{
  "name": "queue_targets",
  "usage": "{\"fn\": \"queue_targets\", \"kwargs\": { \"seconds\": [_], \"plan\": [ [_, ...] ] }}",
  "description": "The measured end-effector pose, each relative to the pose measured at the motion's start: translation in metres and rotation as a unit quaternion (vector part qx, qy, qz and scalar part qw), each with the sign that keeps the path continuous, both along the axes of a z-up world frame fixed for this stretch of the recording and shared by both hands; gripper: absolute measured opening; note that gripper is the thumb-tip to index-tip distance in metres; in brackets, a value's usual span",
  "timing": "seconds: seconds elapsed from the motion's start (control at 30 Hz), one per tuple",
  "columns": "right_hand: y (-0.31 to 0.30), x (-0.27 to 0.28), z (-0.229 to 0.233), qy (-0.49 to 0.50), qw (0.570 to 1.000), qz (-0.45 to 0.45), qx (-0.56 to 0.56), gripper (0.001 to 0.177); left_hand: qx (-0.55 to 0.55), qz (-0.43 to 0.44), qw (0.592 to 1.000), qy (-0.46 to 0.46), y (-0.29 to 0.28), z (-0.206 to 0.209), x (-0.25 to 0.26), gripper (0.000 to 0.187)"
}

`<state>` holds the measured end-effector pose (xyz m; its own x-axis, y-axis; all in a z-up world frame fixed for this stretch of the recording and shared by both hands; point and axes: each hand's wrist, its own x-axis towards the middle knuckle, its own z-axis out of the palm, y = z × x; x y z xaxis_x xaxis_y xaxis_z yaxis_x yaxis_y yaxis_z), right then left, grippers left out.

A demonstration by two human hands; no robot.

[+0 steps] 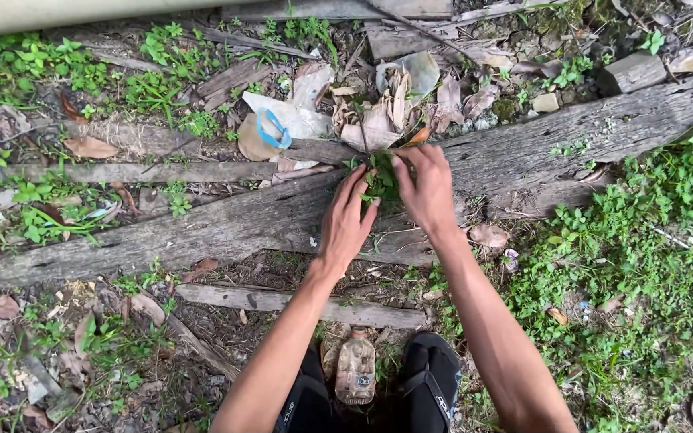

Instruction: Manually pulling and picking small weeds and plants from the ground in an outdoor setting.

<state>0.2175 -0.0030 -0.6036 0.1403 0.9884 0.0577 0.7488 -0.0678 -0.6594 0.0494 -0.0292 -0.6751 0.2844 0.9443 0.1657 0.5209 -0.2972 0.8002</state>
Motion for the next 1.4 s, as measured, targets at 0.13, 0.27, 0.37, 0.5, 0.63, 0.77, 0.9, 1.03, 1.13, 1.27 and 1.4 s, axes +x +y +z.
{"fn": "queue_targets", "kwargs": {
  "seconds": [0.13,0.27,0.37,0.5,0.63,0.77,0.9,1.03,1.13,1.27,1.4],
  "plan": [
    [0.03,-0.006,-0.022,-0.043,0.998,0.049,-0.018,0.022,0.006,0.001,1.0,0.014,0.001,-0.008,-0.001,0.056],
    [0.034,-0.012,-0.046,0.003,0.998,0.06,0.017,0.02,0.009,-0.002,1.0,0.023,0.001,-0.007,-0.003,0.054],
    [0.03,-0.009,-0.04,0.06,0.997,0.045,-0.015,0.018,0.003,-0.006,1.0,0.009,0.001,-0.001,-0.004,0.055],
    [0.023,-0.001,-0.03,0.078,0.997,-0.009,-0.006,0.016,-0.006,-0.008,1.0,-0.008,0.003,0.011,-0.003,0.054],
    [0.005,0.012,-0.038,0.074,0.996,-0.046,-0.032,0.017,-0.053,0.018,0.998,-0.026,0.006,0.012,0.001,0.052],
    [-0.016,0.027,-0.067,0.045,0.998,-0.031,-0.039,0.016,-0.036,0.035,0.999,0.016,0.008,0.014,0.009,0.057],
    [-0.022,0.028,-0.027,0.031,0.999,-0.021,0.028,0.03,-0.008,0.041,0.997,0.067,0.009,0.006,0.012,0.055],
    [-0.025,0.026,-0.011,-0.048,0.996,0.012,0.07,0.036,-0.032,0.042,0.998,0.034,0.01,0.029,0.015,0.074],
    [-0.026,0.029,-0.026,-0.072,0.994,0.058,0.054,0.027,-0.036,0.013,0.999,0.014,0.007,0.032,0.013,0.076],
    [-0.017,0.028,-0.013,0.023,0.999,0.03,-0.012,0.025,0.025,-0.019,0.999,0.034,0.002,0.011,0.01,0.071],
    [0.004,0.026,-0.001,0.08,0.996,0.014,0.023,0.027,0.01,-0.024,0.999,0.041,0.002,0.017,0.011,0.065]
  ]
}}
